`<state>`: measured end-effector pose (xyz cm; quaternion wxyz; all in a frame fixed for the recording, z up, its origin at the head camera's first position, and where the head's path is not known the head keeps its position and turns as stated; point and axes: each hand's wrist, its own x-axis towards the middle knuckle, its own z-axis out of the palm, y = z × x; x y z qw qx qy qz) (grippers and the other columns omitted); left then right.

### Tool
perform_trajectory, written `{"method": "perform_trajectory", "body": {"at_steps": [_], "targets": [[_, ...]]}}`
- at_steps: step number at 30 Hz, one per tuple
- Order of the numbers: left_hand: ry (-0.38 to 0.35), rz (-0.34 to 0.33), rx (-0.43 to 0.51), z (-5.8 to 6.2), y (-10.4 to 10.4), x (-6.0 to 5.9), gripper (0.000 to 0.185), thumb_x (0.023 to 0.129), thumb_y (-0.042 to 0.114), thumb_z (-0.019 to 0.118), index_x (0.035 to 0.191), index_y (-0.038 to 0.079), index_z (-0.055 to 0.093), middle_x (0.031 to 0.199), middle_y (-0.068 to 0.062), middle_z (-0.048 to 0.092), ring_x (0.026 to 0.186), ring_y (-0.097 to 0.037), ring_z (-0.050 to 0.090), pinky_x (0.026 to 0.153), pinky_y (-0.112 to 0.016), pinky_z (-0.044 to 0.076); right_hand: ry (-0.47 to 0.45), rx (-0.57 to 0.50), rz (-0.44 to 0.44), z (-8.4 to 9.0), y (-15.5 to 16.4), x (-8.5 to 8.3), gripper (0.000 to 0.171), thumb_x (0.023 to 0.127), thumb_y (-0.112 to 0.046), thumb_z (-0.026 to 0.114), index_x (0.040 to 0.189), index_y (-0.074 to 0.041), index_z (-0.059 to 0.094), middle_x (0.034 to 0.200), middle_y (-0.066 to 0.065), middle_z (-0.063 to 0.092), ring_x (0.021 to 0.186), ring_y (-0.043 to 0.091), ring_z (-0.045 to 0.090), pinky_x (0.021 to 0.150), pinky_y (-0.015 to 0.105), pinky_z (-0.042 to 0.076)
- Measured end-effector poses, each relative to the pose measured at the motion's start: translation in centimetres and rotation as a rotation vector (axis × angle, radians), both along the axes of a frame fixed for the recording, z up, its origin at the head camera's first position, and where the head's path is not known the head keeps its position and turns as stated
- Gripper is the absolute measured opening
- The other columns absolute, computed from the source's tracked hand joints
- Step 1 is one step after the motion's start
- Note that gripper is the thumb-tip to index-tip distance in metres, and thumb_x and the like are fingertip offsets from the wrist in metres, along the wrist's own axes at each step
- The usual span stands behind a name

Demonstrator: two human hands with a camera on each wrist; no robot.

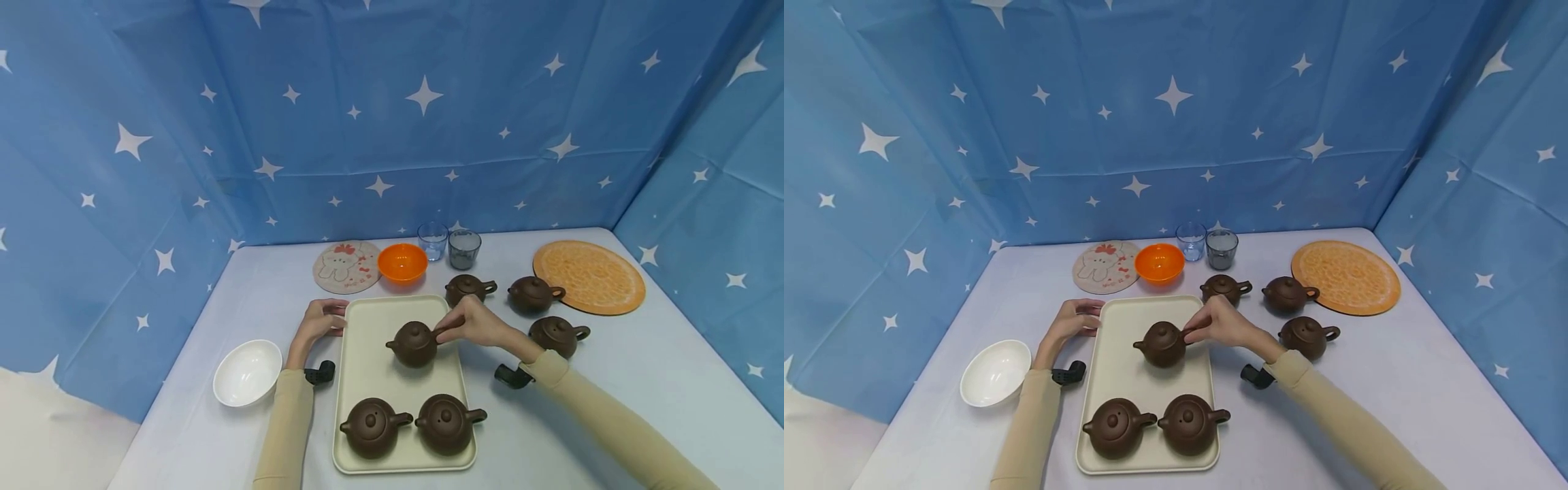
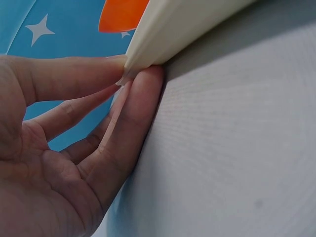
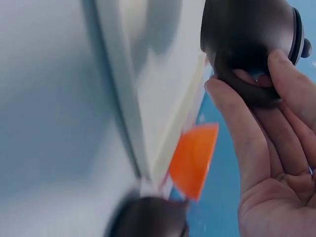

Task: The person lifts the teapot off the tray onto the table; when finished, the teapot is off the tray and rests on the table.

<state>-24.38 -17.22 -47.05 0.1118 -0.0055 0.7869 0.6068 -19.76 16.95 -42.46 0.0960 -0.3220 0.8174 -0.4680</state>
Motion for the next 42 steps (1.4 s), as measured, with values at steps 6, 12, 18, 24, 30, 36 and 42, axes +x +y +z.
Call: {"method": "perform_trajectory", "body": {"at_steps": [6, 12, 18, 24, 30, 36, 42], "targets": [[-0.023, -0.003, 0.010, 0.3, 0.0, 0.1, 0.052, 0.072, -0.015, 0.060, 0.123, -0.010, 0.057, 0.106, -0.026, 0.061, 0.068, -0.015, 0.064, 0.060, -0.027, 0.061, 0.063, 0.027, -0.066, 0.8, 4.2, -0.4, 0.014, 0.077, -0.012, 0.079, 0.090, -0.007, 0.078, 0.083, 0.006, 0.075, 0.066, 0.008, 0.065, 0.054, 0.019, 0.050], [-0.038, -0.036, 0.006, 2.1, 0.2, 1.0, 0.052, 0.072, -0.015, 0.059, 0.125, -0.013, 0.054, 0.111, -0.033, 0.057, 0.071, -0.018, 0.065, 0.065, -0.032, 0.062, 0.087, 0.070, -0.146, 1.2, 7.4, -0.3, 0.015, 0.077, -0.012, 0.078, 0.090, -0.005, 0.078, 0.084, 0.007, 0.074, 0.066, 0.006, 0.064, 0.054, 0.018, 0.047], [-0.044, -0.038, 0.013, 2.4, 0.2, 1.1, 0.052, 0.073, -0.016, 0.058, 0.125, -0.015, 0.053, 0.111, -0.033, 0.057, 0.070, -0.017, 0.065, 0.065, -0.031, 0.062, 0.044, 0.112, -0.209, 0.8, 9.2, -0.1, 0.016, 0.077, -0.014, 0.079, 0.090, -0.006, 0.078, 0.084, 0.006, 0.074, 0.070, 0.008, 0.066, 0.054, 0.019, 0.047], [-0.027, 0.001, 0.005, 0.1, -0.1, 0.1, 0.052, 0.072, -0.015, 0.059, 0.124, -0.010, 0.056, 0.105, -0.025, 0.061, 0.068, -0.015, 0.064, 0.060, -0.028, 0.061, 0.036, 0.135, -0.214, 0.1, 10.2, 0.1, 0.015, 0.078, -0.016, 0.078, 0.089, -0.006, 0.078, 0.083, 0.006, 0.074, 0.070, 0.009, 0.066, 0.058, 0.022, 0.055], [-0.021, -0.022, 0.007, 1.7, 0.3, 0.9, 0.051, 0.072, -0.015, 0.059, 0.123, -0.013, 0.056, 0.106, -0.030, 0.060, 0.068, -0.016, 0.065, 0.062, -0.030, 0.062, 0.064, 0.152, -0.217, -0.3, 10.4, -0.1, 0.012, 0.076, -0.013, 0.079, 0.087, -0.007, 0.079, 0.084, 0.005, 0.074, 0.073, 0.008, 0.066, 0.061, 0.022, 0.056], [-0.016, -0.048, 0.024, 3.1, 0.5, 1.6, 0.051, 0.073, -0.016, 0.057, 0.124, -0.016, 0.053, 0.109, -0.034, 0.057, 0.070, -0.018, 0.065, 0.064, -0.033, 0.062, 0.086, 0.161, -0.186, -0.4, 10.3, -0.4, 0.010, 0.075, -0.012, 0.080, 0.085, -0.008, 0.079, 0.082, 0.004, 0.074, 0.073, 0.006, 0.066, 0.060, 0.021, 0.055], [-0.022, -0.045, 0.028, 3.0, 0.5, 1.7, 0.051, 0.073, -0.016, 0.057, 0.124, -0.016, 0.053, 0.109, -0.034, 0.057, 0.070, -0.018, 0.065, 0.063, -0.032, 0.062, 0.044, 0.127, -0.139, -0.7, 10.1, -0.5, 0.009, 0.075, -0.008, 0.079, 0.084, -0.006, 0.078, 0.082, 0.006, 0.074, 0.071, 0.008, 0.067, 0.059, 0.023, 0.056]]}}
